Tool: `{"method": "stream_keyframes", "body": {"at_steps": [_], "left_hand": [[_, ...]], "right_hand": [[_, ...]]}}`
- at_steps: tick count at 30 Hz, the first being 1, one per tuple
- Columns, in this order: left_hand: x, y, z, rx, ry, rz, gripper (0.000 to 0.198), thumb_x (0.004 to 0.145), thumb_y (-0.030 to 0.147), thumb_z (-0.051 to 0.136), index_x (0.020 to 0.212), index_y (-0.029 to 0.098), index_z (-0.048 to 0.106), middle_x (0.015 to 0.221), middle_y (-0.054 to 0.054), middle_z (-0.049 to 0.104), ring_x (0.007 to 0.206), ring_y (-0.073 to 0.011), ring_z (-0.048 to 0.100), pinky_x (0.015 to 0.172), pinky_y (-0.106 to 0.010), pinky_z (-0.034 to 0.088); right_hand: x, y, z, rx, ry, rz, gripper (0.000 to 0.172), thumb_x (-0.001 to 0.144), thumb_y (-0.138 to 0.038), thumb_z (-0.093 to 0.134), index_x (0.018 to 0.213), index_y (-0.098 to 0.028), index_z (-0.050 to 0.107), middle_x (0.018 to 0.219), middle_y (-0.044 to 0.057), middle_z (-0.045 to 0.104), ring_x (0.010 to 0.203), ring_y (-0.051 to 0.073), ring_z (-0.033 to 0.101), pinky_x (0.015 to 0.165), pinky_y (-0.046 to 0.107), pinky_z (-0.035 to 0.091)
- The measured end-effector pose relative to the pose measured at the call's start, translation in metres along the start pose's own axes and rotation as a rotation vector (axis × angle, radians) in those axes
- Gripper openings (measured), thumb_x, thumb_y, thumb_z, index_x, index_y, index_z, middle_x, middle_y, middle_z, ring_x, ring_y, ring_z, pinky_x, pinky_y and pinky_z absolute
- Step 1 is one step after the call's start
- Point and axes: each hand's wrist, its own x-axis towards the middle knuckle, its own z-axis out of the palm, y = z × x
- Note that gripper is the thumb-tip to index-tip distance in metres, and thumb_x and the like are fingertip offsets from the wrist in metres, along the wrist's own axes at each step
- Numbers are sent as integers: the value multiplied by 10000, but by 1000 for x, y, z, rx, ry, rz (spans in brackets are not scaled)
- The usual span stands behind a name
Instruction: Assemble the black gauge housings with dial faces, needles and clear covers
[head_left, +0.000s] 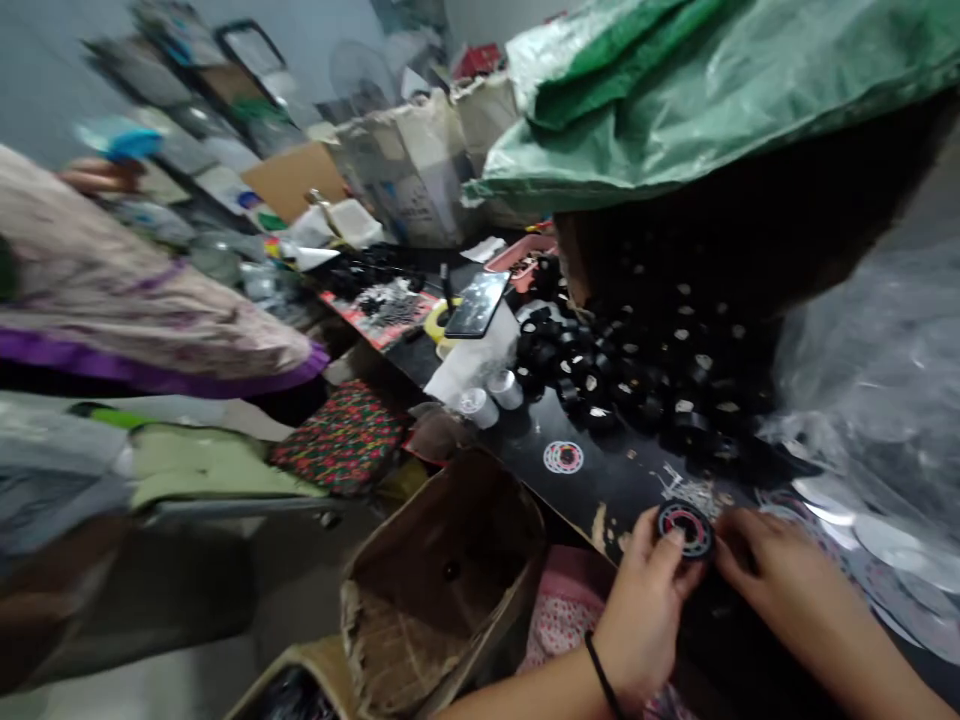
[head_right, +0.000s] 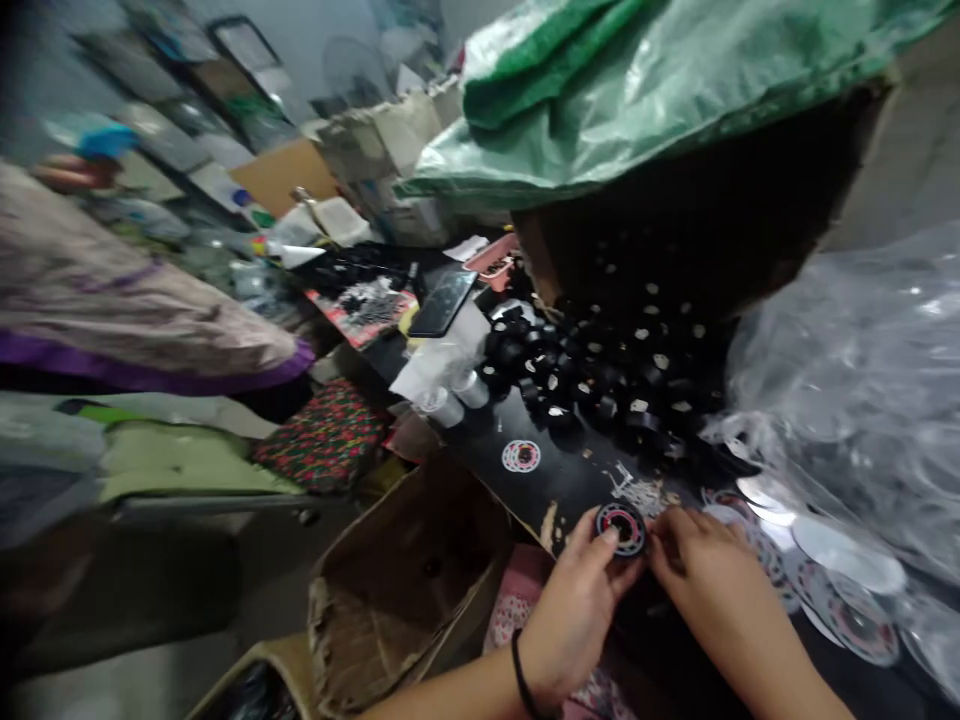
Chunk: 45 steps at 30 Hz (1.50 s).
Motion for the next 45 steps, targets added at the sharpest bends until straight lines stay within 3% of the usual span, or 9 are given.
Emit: {"method": "stream_keyframes", "body": {"at_steps": [5, 10, 18, 22, 27, 30, 34, 37, 45], "left_hand": [[-3, 6, 6, 38, 1, 76, 295, 839, 306, 706, 1092, 156, 683, 1182, -127, 703, 1126, -235, 630, 1021, -402, 458], [-5, 5, 8, 42, -29, 57, 292, 838, 315, 705, 1079, 154, 672, 1174, -120, 701, 1137, -251, 632, 1013, -411, 461], [-1, 6, 9, 147, -20, 67, 410, 828, 303, 695, 1208, 169, 619, 1132, -97, 707, 1016, -219, 676, 964, -395, 489], [-2, -4, 14, 269, -124, 47, 287, 820, 243, 656, 1094, 157, 664, 1094, -89, 726, 1063, -237, 661, 1005, -404, 464], [-7, -4, 15, 502, -194, 125, 405, 850, 219, 601, 1246, 138, 624, 1210, -128, 705, 1161, -262, 634, 1047, -422, 441], [-7, 1, 13, 599, -208, 168, 419, 852, 214, 595, 1261, 129, 618, 1214, -137, 705, 1154, -260, 644, 1026, -405, 467], [-11, 4, 15, 678, -213, 207, 337, 875, 220, 583, 1201, 167, 652, 1173, -88, 729, 1122, -223, 664, 1024, -365, 483], [-9, 1, 13, 610, -235, 127, 336, 888, 241, 609, 1223, 219, 619, 1295, -42, 670, 1252, -193, 578, 1135, -335, 366], [-2, -13, 6, 606, -265, 5, 363, 885, 385, 653, 1221, 256, 603, 1272, -28, 681, 1200, -219, 619, 1065, -353, 457]], "right_hand": [[-10, 4, 5, 98, 147, -80, 339, 932, -469, 447, 842, -220, 659, 838, 73, 717, 776, 278, 687, 717, 425, 490], [-17, 5, -6, 103, 141, -93, 506, 968, -575, 347, 783, -243, 680, 795, 65, 694, 775, 288, 662, 713, 449, 483], [-28, -5, -24, 351, 240, -100, 470, 933, -610, 465, 793, -236, 711, 773, 36, 722, 689, 185, 703, 621, 291, 547], [-31, -15, -32, 314, 292, -118, 521, 938, -634, 437, 788, -214, 706, 763, 44, 744, 656, 178, 725, 584, 258, 561], [-30, -10, -32, 229, 326, -178, 586, 930, -687, 395, 765, -211, 695, 765, 50, 756, 620, 190, 729, 553, 277, 557], [-28, -11, -33, 258, 331, -194, 545, 939, -648, 415, 744, -216, 684, 714, 38, 742, 585, 186, 714, 533, 288, 533], [-35, -23, -46, 342, 192, -87, 315, 959, -380, 480, 781, -213, 679, 731, 28, 714, 656, 179, 690, 613, 298, 505], [-41, -31, -56, 345, 88, 53, 194, 941, -238, 519, 811, -195, 656, 802, 36, 688, 778, 191, 655, 700, 319, 458], [-53, -28, -62, 441, 81, 130, 138, 959, -223, 554, 834, -182, 598, 828, 8, 629, 810, 146, 565, 759, 295, 378]]}}
